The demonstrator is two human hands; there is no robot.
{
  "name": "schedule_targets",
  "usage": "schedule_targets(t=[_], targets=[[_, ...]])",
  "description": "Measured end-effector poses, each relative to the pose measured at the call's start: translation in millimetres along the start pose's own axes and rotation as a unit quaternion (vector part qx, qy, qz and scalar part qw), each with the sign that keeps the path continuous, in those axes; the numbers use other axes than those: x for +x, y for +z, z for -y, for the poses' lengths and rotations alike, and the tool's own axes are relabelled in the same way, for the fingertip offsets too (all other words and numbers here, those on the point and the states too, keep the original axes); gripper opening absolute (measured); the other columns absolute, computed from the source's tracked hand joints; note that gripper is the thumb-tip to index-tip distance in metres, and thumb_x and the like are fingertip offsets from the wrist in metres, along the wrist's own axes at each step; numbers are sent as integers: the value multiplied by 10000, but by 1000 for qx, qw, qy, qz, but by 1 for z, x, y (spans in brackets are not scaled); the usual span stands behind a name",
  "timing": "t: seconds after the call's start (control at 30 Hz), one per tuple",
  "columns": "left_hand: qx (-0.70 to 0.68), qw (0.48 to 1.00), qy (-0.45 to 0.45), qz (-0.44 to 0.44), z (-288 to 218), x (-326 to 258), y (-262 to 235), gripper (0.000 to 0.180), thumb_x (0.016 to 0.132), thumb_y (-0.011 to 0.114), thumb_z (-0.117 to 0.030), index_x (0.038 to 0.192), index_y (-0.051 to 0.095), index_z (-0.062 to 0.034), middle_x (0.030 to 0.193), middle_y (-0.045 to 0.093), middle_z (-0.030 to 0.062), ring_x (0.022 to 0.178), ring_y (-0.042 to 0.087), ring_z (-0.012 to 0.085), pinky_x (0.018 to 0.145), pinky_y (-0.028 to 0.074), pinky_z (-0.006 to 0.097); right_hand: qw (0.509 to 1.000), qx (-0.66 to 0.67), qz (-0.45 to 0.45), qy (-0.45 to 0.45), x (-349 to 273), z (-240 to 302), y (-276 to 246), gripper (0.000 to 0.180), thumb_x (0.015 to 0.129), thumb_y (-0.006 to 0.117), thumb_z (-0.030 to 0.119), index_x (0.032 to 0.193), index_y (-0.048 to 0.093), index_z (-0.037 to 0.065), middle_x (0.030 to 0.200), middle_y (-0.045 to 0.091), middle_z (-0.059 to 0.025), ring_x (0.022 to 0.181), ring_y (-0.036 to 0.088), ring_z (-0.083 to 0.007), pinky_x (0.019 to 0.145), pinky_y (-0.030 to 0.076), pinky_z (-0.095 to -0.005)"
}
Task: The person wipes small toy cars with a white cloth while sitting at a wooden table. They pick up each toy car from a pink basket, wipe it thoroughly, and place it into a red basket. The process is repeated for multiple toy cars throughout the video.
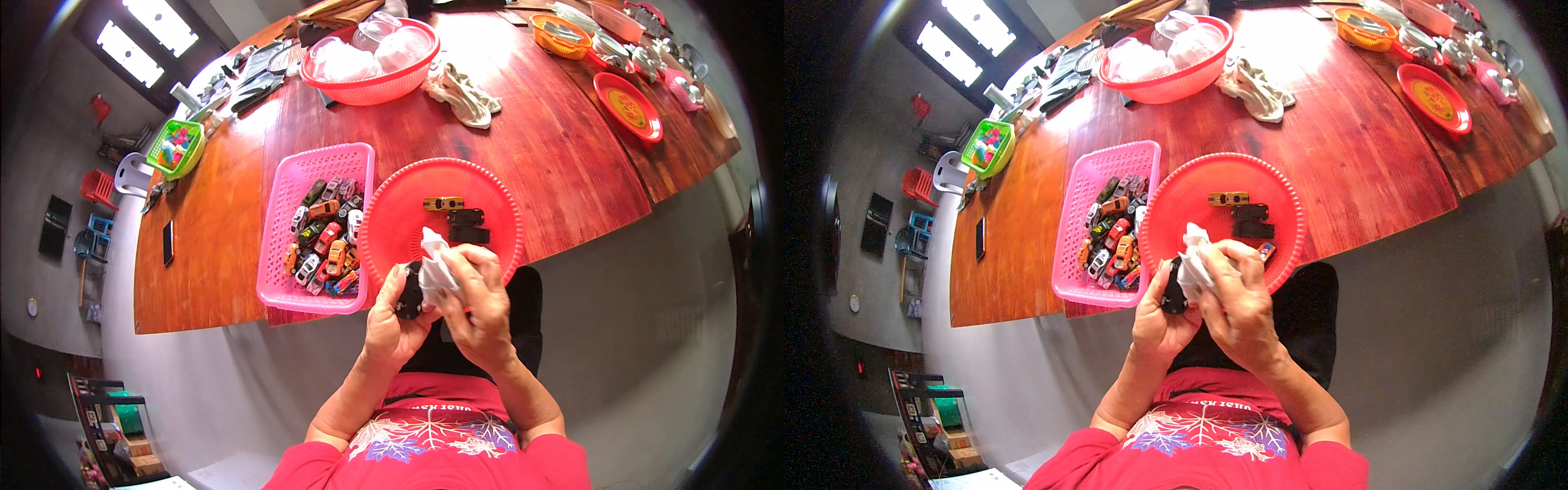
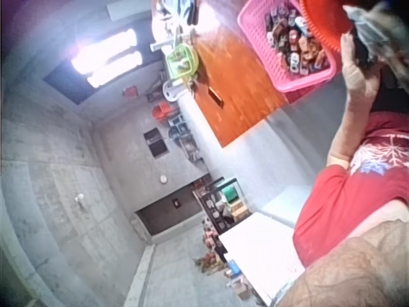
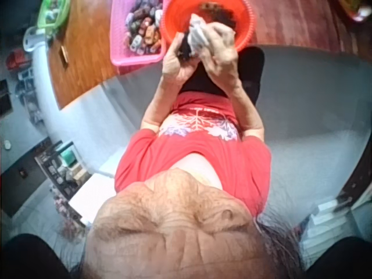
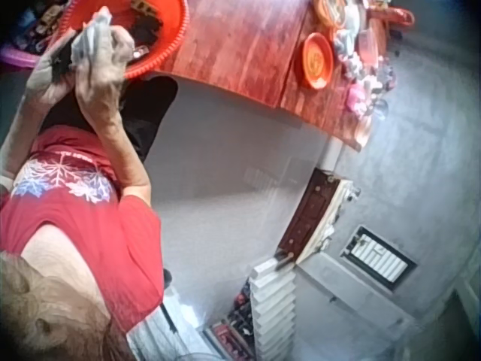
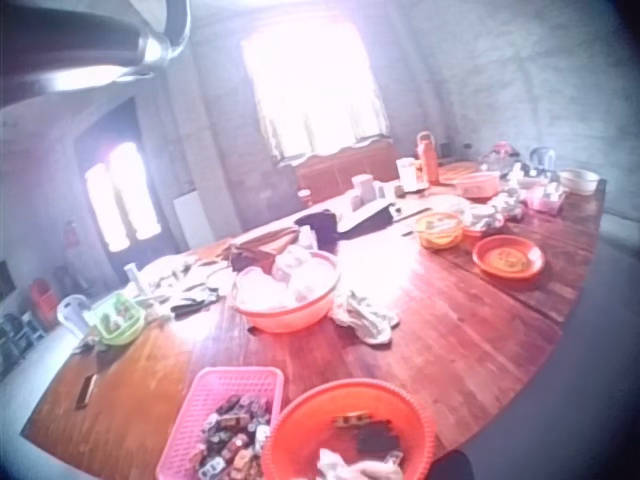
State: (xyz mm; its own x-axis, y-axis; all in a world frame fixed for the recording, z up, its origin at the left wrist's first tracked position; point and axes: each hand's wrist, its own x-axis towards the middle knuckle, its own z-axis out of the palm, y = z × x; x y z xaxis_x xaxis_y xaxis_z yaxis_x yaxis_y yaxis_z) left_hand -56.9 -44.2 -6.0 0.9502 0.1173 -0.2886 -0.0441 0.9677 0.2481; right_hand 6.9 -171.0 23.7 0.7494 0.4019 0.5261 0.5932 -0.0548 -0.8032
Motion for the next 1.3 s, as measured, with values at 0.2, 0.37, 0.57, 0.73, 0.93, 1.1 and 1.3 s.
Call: schedule_targets(t=[0.2, 0.37, 0.57, 0.73, 0.93, 1.1, 1.3], targets=[[121, 988, 88, 40, -1, 2, -13, 272, 986, 418, -251, 1144, 554, -77, 1078, 630, 75, 997, 597, 188, 901, 471, 347, 980, -163, 92, -69, -5, 2, 23, 541, 755, 582, 35, 1249, 436, -132, 1194, 473, -252, 1032, 478, -349, 919, 391, -419], [150, 979, 130, -51, -2, 3, 7, 178, 986, 433, -242, 1007, 512, -84, 903, 577, 32, 797, 565, 112, 747, 478, 274, 975, -147, 145, -77, -29, 8, 23, 490, 724, 648, -45, 1186, 502, -113, 1119, 472, -218, 986, 481, -357, 836, 445, -399], [148, 982, 102, 49, -11, 5, 0, 180, 971, 464, -204, 1091, 492, -73, 966, 563, 60, 810, 552, 121, 719, 487, 259, 961, 164, 220, -26, -23, 10, -8, 371, 764, 668, -22, 1122, 596, 43, 1073, 533, -164, 963, 557, -329, 820, 482, -387], [97, 990, 104, -11, 1, 4, 0, 327, 1005, 361, -258, 1213, 483, -38, 1062, 597, 81, 964, 591, 176, 856, 494, 309, 992, -27, 60, -104, -2, 5, 9, 428, 721, 652, -43, 1141, 584, -8, 1139, 545, -138, 1013, 526, -307, 875, 439, -379], [235, 960, 148, -50, -4, 0, 14, 319, 1014, 336, -301, 1182, 461, -60, 1000, 539, 48, 862, 541, 116, 780, 451, 246, 990, -45, 88, -103, -16, 5, 20, 428, 684, 663, -46, 1107, 604, -17, 1159, 537, -128, 998, 513, -308, 855, 439, -381], [141, 985, 96, -19, -10, 2, 2, 230, 981, 460, -248, 1138, 464, -80, 848, 503, 11, 692, 492, 91, 603, 442, 222, 960, 190, 206, 12, -25, 9, 3, 231, 794, 600, -61, 1019, 616, -15, 1085, 568, -140, 962, 594, -248, 811, 497, -324], [55, 995, 82, 18, 0, 11, 0, 157, 973, 465, -167, 1075, 527, -65, 999, 593, 26, 934, 572, 123, 846, 468, 269, 993, 77, 92, -11, -13, -4, 13, 490, 742, 581, -63, 1223, 495, -34, 1274, 479, -219, 1123, 502, -365, 957, 407, -415]])
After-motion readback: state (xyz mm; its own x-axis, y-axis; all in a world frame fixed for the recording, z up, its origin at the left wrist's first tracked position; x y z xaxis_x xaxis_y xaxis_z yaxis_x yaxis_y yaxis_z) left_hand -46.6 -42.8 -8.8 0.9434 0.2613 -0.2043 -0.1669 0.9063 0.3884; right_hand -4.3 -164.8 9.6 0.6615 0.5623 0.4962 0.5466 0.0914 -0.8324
